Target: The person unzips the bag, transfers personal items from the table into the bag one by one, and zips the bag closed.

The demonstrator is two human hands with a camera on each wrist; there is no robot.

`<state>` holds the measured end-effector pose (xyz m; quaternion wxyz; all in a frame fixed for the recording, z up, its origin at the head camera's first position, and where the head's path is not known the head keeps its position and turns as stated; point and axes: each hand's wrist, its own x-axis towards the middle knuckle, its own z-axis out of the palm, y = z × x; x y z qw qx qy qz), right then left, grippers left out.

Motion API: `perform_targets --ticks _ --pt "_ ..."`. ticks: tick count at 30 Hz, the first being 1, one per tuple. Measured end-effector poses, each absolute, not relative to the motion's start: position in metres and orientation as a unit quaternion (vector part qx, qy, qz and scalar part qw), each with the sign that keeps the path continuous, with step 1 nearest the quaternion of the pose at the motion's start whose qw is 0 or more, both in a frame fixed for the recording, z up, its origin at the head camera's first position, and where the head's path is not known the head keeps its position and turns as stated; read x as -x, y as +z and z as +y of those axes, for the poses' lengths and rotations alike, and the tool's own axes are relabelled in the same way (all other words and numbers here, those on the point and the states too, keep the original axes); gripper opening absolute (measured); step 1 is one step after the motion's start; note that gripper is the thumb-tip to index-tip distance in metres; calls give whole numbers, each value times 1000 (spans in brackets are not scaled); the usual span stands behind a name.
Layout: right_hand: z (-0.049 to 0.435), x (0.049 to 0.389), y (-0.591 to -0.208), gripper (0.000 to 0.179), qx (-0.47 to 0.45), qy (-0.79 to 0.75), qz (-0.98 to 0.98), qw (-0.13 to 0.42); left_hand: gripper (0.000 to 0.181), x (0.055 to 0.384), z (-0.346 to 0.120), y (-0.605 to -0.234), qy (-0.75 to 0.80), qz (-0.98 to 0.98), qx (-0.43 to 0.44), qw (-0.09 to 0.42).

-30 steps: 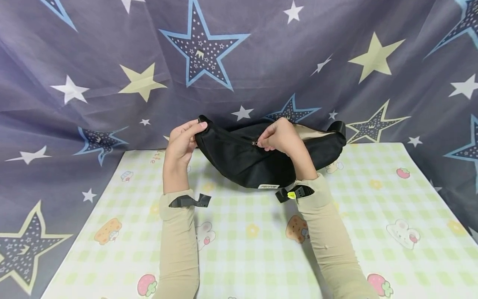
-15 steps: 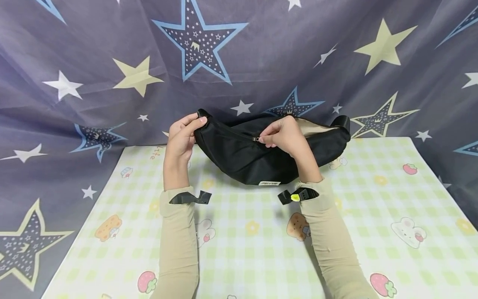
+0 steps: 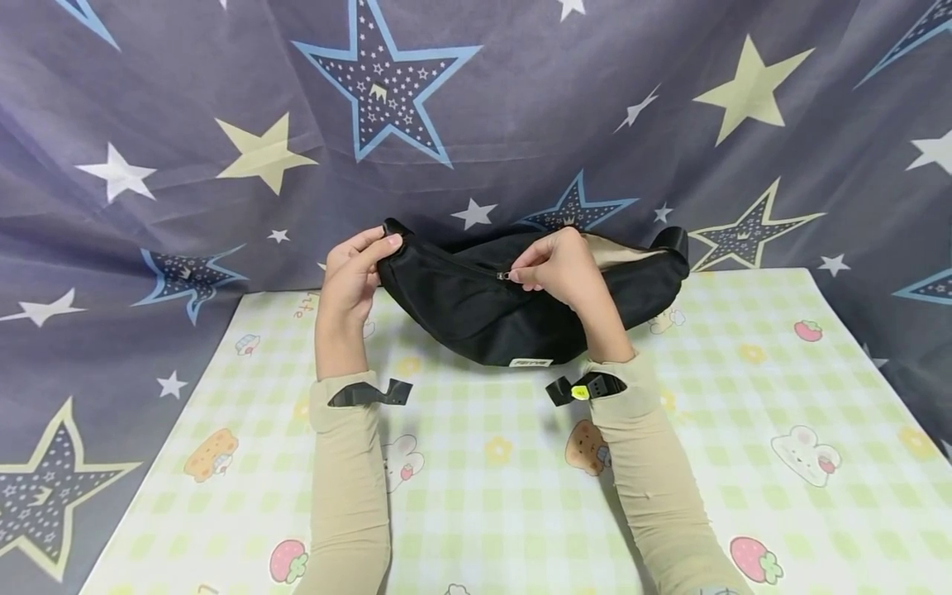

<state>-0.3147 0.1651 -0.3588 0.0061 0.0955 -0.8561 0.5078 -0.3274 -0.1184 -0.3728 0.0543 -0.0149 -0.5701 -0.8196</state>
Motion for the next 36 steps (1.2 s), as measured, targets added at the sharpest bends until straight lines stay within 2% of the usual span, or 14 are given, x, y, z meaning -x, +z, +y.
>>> perform_targets --ticks 10,20,36 --pt "188 310 -353 8 -55 468 -882 19 13 328 -133 -375 -835 -546 0 69" --pt "197 308 -347 13 -57 474 -879 0 13 326 -136 -375 -836 -546 1 58" --pt "213 309 -344 13 -27 456 -890 9 13 327 -139 -375 -836 -547 -5 47"
